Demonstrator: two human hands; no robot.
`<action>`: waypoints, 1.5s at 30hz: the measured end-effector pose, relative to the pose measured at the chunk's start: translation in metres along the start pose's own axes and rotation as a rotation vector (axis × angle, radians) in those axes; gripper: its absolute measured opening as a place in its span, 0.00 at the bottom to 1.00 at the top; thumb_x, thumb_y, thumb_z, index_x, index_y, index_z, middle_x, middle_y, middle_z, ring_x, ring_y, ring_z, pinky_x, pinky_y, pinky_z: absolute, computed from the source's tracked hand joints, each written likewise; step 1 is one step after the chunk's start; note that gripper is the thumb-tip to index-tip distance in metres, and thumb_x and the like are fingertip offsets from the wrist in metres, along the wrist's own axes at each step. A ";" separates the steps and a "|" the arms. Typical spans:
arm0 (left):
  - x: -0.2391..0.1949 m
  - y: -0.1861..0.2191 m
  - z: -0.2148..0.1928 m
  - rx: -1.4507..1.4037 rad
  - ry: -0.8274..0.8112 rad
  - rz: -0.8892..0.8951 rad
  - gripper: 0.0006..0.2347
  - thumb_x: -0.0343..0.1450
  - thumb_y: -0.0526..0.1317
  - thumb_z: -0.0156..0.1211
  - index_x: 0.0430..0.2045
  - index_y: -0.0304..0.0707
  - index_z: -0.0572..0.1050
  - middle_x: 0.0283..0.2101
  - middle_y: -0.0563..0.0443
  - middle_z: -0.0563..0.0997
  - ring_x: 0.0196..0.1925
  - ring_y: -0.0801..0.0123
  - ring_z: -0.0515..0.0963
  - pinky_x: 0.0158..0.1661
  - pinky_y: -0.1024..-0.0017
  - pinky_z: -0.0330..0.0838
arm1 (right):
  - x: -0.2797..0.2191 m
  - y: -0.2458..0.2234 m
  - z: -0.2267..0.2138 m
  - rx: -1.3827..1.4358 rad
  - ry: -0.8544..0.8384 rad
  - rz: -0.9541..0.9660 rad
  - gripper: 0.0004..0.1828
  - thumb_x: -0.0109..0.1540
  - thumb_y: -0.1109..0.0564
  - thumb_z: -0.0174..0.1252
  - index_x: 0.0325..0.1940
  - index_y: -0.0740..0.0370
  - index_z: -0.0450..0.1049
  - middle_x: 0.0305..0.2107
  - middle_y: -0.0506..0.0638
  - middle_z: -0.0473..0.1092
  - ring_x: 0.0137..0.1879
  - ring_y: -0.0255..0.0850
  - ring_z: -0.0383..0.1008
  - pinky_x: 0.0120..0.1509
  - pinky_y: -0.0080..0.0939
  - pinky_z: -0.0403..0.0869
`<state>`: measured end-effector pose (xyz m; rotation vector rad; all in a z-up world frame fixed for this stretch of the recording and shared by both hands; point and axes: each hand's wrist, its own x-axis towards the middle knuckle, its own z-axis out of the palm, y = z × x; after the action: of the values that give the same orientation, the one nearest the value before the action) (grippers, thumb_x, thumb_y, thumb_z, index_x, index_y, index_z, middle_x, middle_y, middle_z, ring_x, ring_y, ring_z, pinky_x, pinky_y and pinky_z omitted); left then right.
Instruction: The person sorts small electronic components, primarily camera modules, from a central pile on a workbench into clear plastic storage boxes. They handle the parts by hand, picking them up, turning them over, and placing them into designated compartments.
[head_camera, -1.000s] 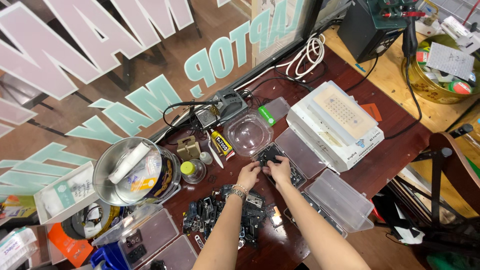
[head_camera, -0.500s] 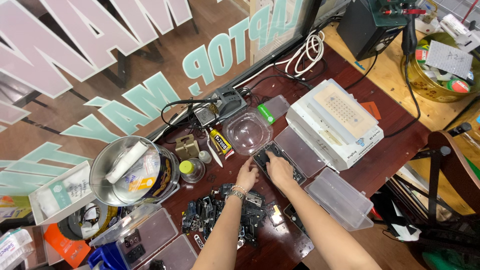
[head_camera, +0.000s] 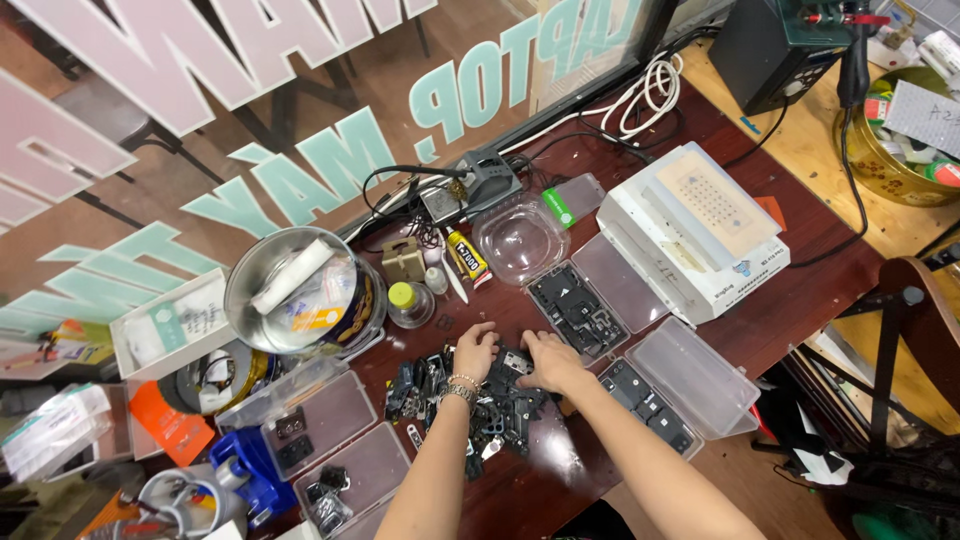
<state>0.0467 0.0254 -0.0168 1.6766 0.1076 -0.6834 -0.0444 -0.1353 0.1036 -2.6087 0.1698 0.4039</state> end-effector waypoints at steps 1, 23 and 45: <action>-0.002 -0.004 -0.003 0.000 0.010 0.004 0.14 0.74 0.37 0.54 0.53 0.37 0.77 0.42 0.50 0.85 0.36 0.72 0.83 0.36 0.73 0.78 | -0.001 0.003 0.006 0.036 0.001 0.031 0.38 0.43 0.47 0.80 0.51 0.59 0.69 0.44 0.59 0.72 0.52 0.57 0.73 0.54 0.53 0.72; -0.051 0.014 0.024 -0.269 -0.213 -0.034 0.12 0.69 0.29 0.63 0.45 0.22 0.76 0.39 0.39 0.83 0.36 0.58 0.86 0.37 0.64 0.85 | -0.042 0.043 0.020 1.259 0.043 0.269 0.11 0.60 0.61 0.64 0.47 0.58 0.77 0.34 0.42 0.76 0.39 0.29 0.75 0.44 0.31 0.75; -0.035 0.089 0.116 1.111 -0.176 0.488 0.28 0.68 0.36 0.58 0.66 0.41 0.64 0.75 0.52 0.57 0.75 0.47 0.51 0.68 0.48 0.52 | 0.014 0.111 -0.041 0.222 0.602 0.284 0.15 0.55 0.61 0.67 0.46 0.59 0.77 0.44 0.55 0.70 0.55 0.53 0.72 0.57 0.52 0.71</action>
<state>0.0135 -0.0926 0.0701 2.5289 -0.9356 -0.5220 -0.0420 -0.2530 0.0832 -2.4099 0.7449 -0.3078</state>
